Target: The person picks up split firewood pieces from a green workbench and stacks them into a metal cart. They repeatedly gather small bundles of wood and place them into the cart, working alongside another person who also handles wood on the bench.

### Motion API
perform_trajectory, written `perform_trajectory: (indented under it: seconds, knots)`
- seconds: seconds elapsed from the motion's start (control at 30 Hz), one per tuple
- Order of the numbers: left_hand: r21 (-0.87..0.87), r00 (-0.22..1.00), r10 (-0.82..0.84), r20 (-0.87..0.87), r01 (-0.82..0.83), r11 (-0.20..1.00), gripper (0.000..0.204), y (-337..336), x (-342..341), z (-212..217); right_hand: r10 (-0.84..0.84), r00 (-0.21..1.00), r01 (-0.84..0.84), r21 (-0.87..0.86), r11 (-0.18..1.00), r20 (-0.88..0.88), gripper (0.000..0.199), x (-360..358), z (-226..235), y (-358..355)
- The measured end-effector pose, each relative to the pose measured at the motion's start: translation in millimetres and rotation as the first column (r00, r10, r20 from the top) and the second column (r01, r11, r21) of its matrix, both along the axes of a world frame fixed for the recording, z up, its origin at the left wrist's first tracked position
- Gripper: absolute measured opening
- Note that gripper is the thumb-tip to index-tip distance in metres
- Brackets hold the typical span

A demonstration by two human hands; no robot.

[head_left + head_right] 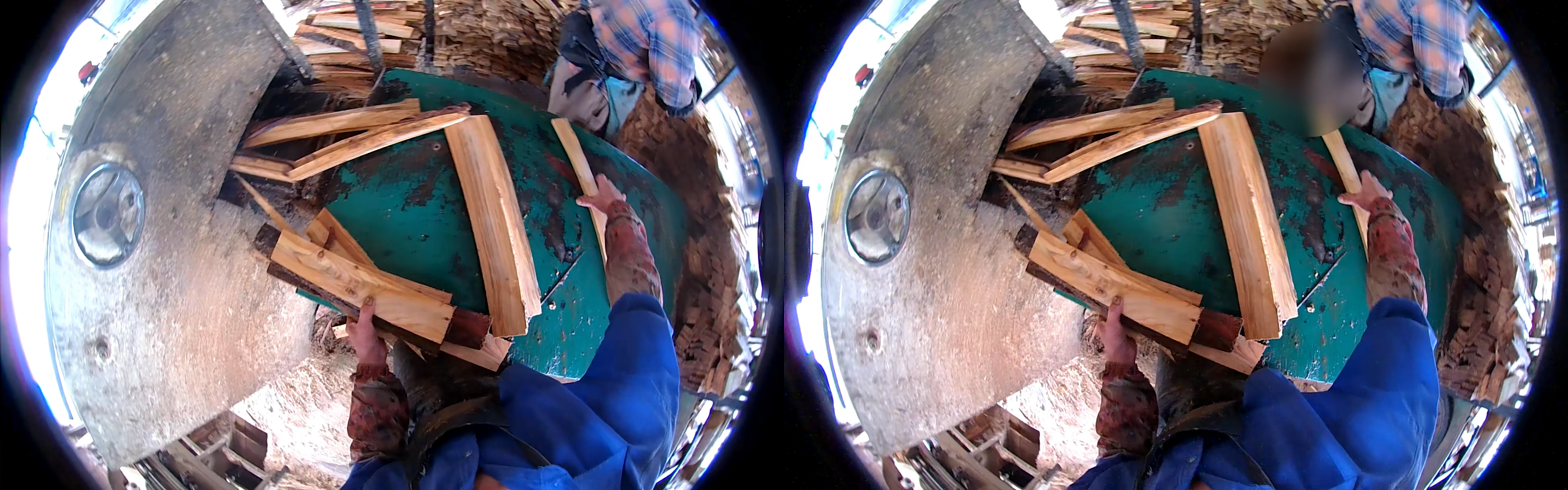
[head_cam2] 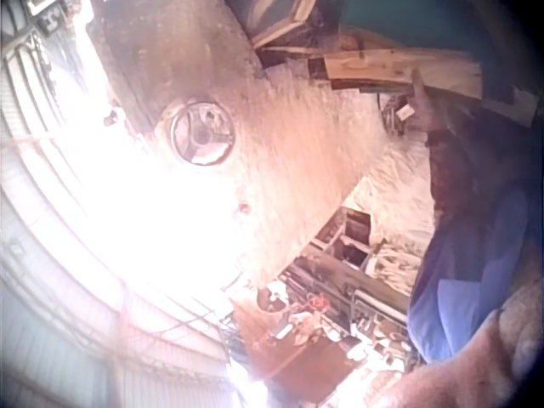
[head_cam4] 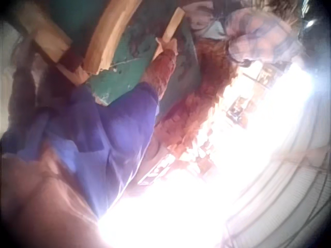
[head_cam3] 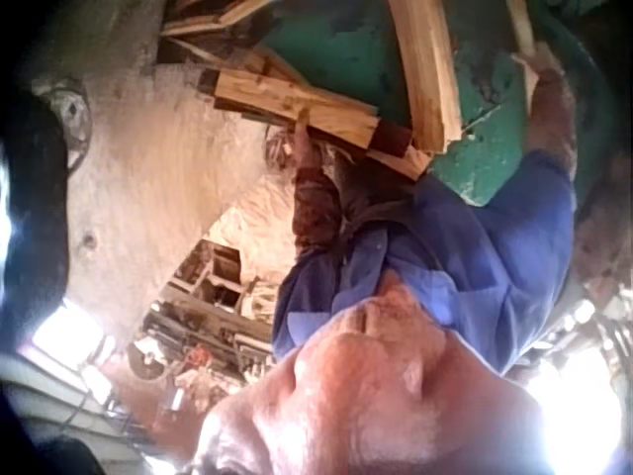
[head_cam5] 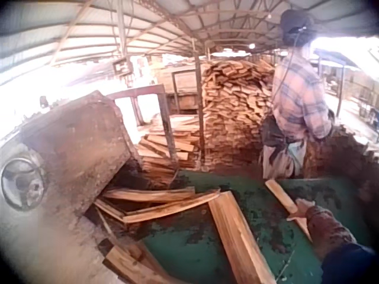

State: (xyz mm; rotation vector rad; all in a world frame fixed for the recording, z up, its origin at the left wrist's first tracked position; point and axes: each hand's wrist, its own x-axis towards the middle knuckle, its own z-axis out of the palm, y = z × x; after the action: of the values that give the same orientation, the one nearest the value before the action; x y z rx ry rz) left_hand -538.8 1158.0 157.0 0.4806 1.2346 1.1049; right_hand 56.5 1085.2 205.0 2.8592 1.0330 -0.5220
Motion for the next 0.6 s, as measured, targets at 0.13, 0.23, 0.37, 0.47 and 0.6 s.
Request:
perform_trajectory:
  seconds: [0.13, 0.23, 0.37, 0.47, 0.6]
  knots:
    - [0.024, 1.000, -0.007, 0.005, 0.007, 1.000, 0.053, 2.8, 5.8, 7.3, 0.081, 0.993, -0.106, 0.321, 0.941, 0.091, 0.071, 8.3, -51.0, -39.0]
    - [0.007, 1.000, 0.013, 0.023, -0.013, 1.000, 0.051, 2.3, 5.3, 13.0, 0.041, 0.992, -0.080, 0.352, 0.932, 0.118, 0.062, -30.3, -46.2, -55.4]
    - [0.085, 0.996, -0.017, 0.090, 0.009, 0.996, 0.049, 2.8, -1.8, 3.2, -0.006, 0.988, -0.073, 0.494, 0.866, 0.155, 0.055, -101.0, -5.6, -77.1]
    - [0.069, 0.996, 0.001, 0.089, -0.007, 0.998, 0.048, 2.7, -5.2, -9.9, 0.071, 0.997, -0.067, 0.662, 0.747, 0.021, 0.058, -180.2, 43.0, -72.5]
    - [0.024, 0.984, 0.012, 0.179, -0.016, 1.000, 0.049, 1.0, -3.5, 0.4, 0.298, 0.917, -0.031, 0.698, 0.716, -0.264, 0.059, -279.2, 72.0, -34.8]
